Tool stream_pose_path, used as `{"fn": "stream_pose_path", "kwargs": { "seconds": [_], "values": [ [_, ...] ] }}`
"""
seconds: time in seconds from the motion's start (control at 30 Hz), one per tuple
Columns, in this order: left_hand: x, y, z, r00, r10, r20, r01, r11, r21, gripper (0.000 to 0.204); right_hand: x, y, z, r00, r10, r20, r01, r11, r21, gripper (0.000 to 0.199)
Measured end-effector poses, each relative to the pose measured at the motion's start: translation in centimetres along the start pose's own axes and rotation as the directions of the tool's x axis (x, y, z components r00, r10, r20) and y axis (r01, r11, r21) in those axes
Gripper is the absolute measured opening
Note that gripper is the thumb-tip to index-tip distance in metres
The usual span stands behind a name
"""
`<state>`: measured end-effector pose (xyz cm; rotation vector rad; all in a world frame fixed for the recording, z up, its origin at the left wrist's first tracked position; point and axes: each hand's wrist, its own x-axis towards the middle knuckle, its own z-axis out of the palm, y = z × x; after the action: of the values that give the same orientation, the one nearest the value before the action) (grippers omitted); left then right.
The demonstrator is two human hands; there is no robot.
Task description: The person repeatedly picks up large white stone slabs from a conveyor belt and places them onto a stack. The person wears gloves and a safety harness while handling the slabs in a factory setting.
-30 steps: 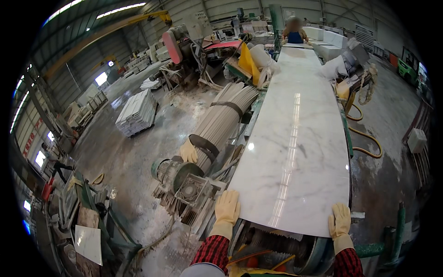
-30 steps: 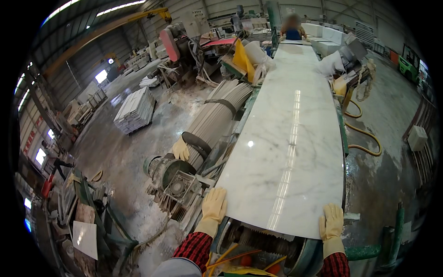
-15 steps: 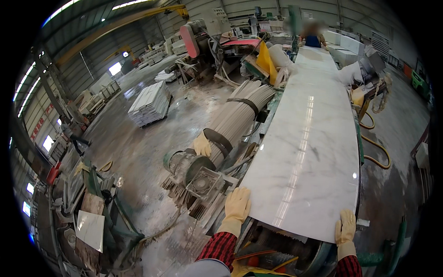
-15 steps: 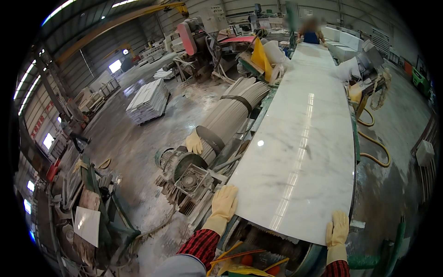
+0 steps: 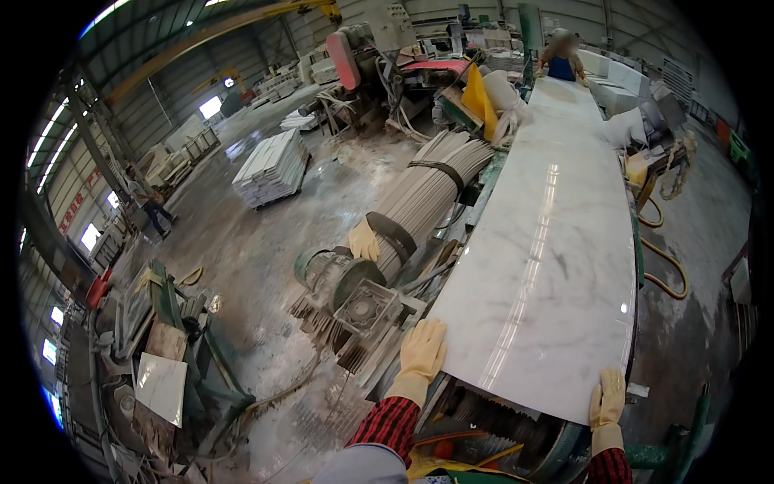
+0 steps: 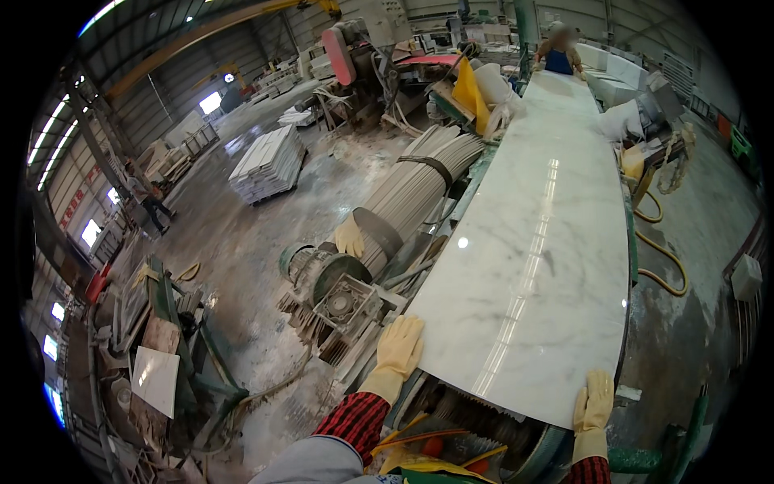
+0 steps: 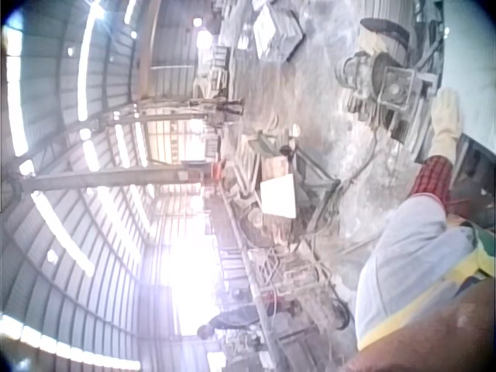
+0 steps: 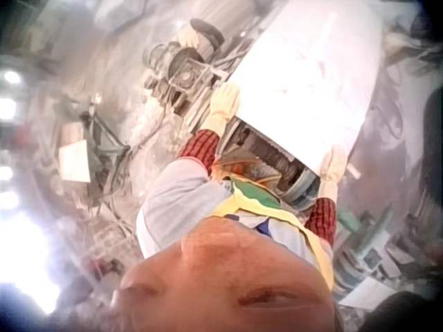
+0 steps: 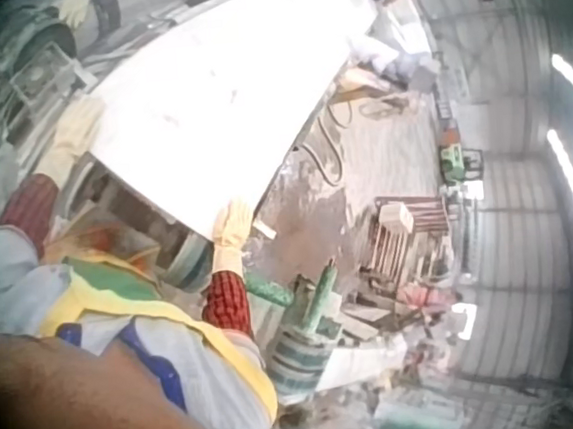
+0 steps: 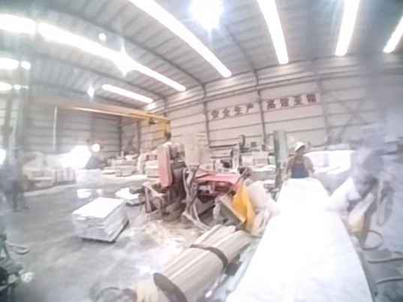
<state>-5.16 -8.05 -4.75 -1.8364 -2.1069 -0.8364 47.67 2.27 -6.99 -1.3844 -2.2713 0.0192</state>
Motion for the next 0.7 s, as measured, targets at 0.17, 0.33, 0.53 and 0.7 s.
{"fn": "stream_pose_path", "kwargs": {
  "seconds": [0.17,0.33,0.53,0.7],
  "values": [
    [0.1,0.4,-0.8,0.999,-0.006,0.040,0.007,1.000,-0.021,0.042,-0.4,0.3,0.2,1.000,0.020,0.020,-0.020,1.000,-0.003,0.046],
    [-0.1,0.5,-0.9,0.999,-0.008,0.040,0.009,1.000,-0.019,0.042,-0.4,0.1,-0.1,1.000,0.007,0.027,-0.007,1.000,-0.006,0.046],
    [-0.1,0.6,-1.4,0.998,-0.017,0.059,0.019,0.999,-0.032,0.043,-0.9,0.1,0.0,1.000,0.013,0.008,-0.013,1.000,-0.003,0.044],
    [0.2,1.1,-1.8,0.999,0.033,-0.025,-0.032,0.999,0.031,0.037,-1.1,-0.1,-0.3,1.000,0.020,0.021,-0.020,1.000,-0.001,0.043]
  ]
}}
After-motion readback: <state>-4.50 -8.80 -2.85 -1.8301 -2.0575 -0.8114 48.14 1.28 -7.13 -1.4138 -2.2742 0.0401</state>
